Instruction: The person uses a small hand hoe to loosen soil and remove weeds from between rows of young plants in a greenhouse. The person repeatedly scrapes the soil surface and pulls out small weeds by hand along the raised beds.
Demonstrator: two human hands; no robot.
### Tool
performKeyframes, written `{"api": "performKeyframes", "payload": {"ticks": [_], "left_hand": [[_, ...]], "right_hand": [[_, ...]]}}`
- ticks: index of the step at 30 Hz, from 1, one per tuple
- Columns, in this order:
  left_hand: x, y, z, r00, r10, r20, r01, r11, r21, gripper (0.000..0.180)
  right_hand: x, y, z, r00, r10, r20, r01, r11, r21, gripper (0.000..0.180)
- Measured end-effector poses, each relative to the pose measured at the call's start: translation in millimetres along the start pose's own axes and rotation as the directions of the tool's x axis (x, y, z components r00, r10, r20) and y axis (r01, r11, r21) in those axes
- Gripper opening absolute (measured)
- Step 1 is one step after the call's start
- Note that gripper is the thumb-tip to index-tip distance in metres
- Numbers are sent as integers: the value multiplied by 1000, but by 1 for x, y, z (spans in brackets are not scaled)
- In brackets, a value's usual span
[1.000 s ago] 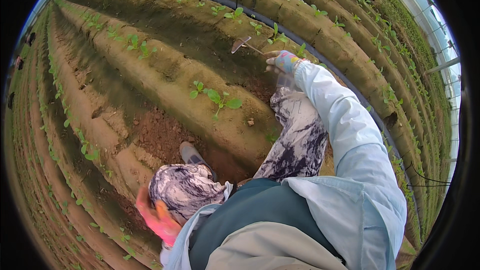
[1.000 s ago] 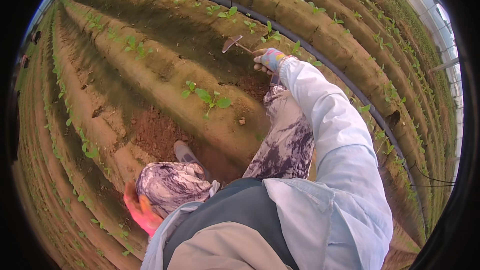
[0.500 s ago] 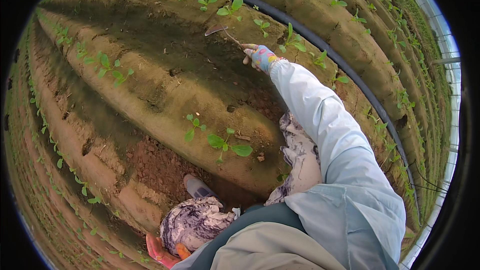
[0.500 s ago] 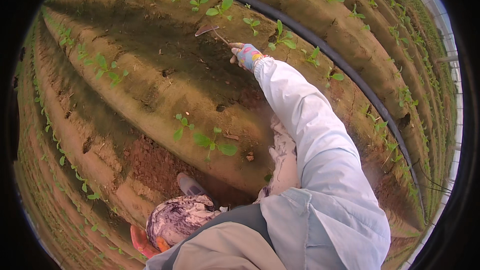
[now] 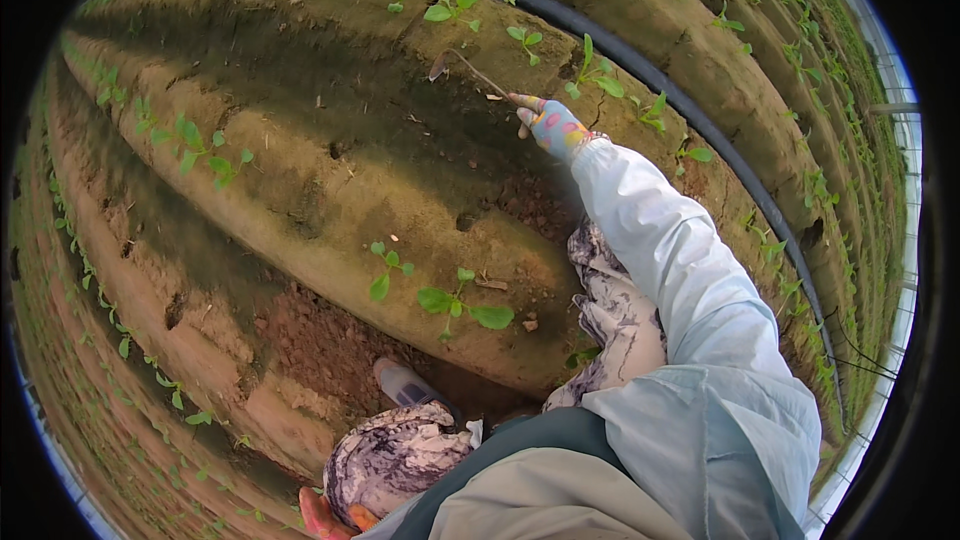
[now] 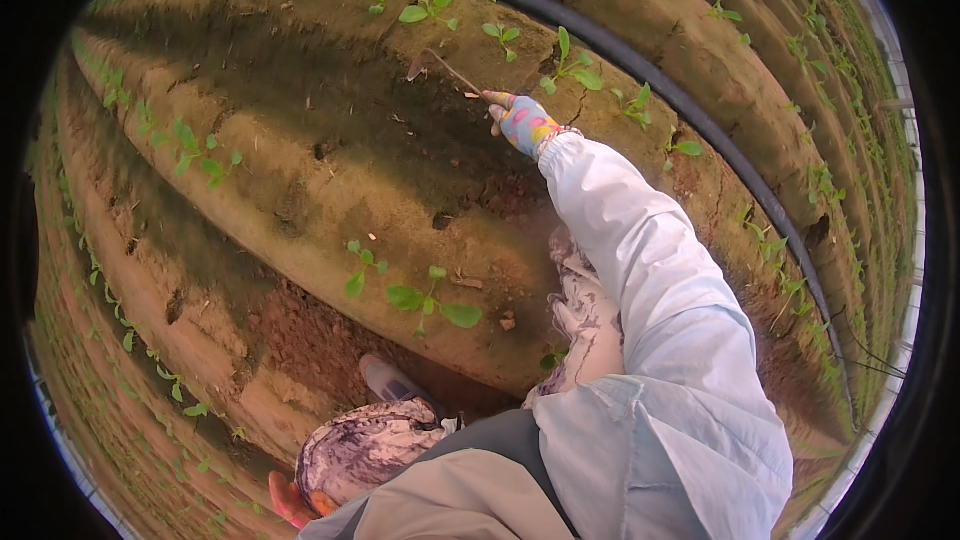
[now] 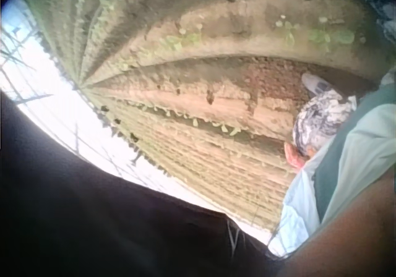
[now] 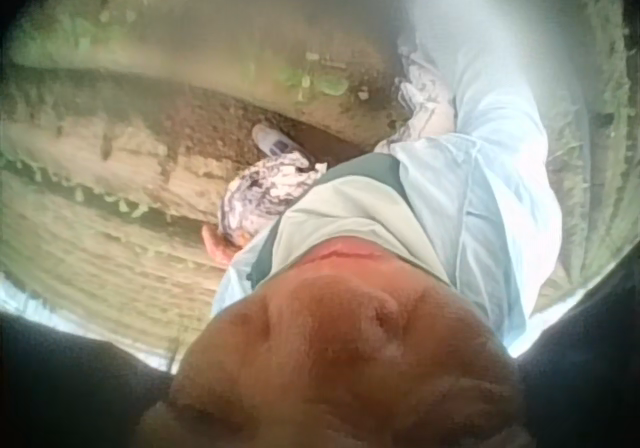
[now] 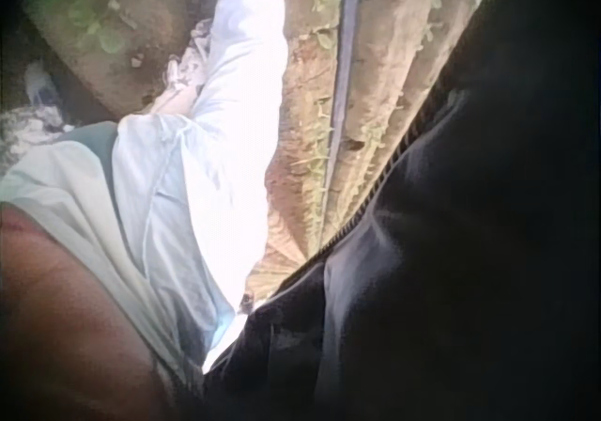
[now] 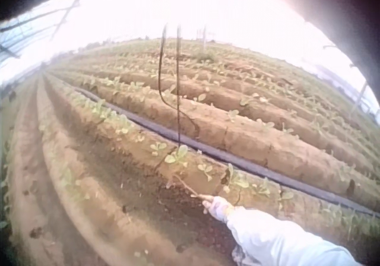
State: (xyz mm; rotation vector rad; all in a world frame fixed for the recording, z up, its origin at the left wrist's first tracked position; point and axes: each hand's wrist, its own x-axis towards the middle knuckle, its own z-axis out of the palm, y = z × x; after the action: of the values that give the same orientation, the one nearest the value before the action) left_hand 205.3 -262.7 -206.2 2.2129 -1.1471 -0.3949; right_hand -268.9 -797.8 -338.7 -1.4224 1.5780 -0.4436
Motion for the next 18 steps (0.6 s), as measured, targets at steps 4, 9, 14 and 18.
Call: {"api": "performKeyframes", "payload": {"ticks": [4,9,14,18], "left_hand": [[7,-3,-6,991,-100,90,99,995,8,56],[10,16,-1,993,103,62,-104,994,16,58],[12,15,17,983,135,-123,-136,991,0,61],[14,-4,14,988,25,-154,-30,999,-29,60]], "right_hand": [[-11,0,-2,999,4,39,-10,988,155,41],[-16,-3,-4,999,-7,40,5,999,53,41],[-22,-4,2,998,-9,58,9,1000,7,42],[-18,-8,2,995,-86,44,82,994,71,39]]}}
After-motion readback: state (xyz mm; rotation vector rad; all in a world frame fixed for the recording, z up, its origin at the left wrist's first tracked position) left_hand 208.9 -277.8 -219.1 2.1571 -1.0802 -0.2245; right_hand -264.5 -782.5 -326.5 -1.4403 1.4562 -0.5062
